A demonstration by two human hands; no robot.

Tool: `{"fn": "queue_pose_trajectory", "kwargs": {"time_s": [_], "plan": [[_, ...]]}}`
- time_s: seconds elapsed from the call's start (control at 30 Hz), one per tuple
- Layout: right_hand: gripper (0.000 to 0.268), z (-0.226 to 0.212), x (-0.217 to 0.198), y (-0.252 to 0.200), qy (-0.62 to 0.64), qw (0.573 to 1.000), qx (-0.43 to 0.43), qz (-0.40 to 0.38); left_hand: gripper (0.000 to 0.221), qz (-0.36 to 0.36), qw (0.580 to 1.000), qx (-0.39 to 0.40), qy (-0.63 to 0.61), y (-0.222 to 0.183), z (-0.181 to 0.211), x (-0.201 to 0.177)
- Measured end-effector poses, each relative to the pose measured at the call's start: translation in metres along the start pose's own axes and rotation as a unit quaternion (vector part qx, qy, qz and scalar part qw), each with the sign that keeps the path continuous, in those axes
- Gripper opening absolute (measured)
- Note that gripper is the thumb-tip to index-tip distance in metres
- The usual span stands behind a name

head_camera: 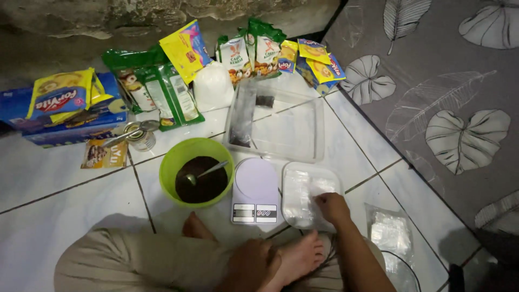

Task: Packaging dark powder into small plastic bags and weighing them on a digital scale

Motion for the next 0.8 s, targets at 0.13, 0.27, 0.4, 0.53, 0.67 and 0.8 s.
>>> {"fn": "queue_pose_trajectory", "kwargs": {"time_s": [0.13,0.27,0.4,0.53,0.67,0.8], "plan": [[0.025,-0.026,-0.024,-0.050,0.401,0.913,-0.051,0.050,0.031,0.353,0.617,0.328,0.622,-0.298,0.090,-0.001],[0.029,-0.059,-0.016,-0.088,0.507,0.860,-0.062,-0.022,0.031,0.343,0.726,0.353,0.480,-0.302,0.108,0.003],[0.021,-0.112,-0.005,-0.121,0.487,0.856,-0.135,-0.109,0.040,0.328,0.854,0.290,0.282,-0.309,0.127,-0.002],[0.028,-0.152,0.012,-0.135,0.499,0.816,-0.235,-0.172,0.027,0.338,0.773,0.448,0.297,-0.313,0.156,-0.019],[0.013,-0.161,0.020,-0.139,0.529,0.812,-0.174,-0.177,0.013,0.406,0.789,0.454,0.083,-0.328,0.144,-0.058],[0.020,-0.123,0.038,-0.109,0.636,0.764,-0.105,-0.031,0.036,0.263,0.850,0.453,0.050,-0.299,0.114,-0.087]]}}
Point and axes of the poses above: each hand's wrist, its own y-axis towards the middle knuckle, its own x-axis out of the palm, z = x × y, the point moved 7 cm from there along y, towards the middle knuckle, and after that the axes turned 6 degrees about -x, right-handed, at the moved point
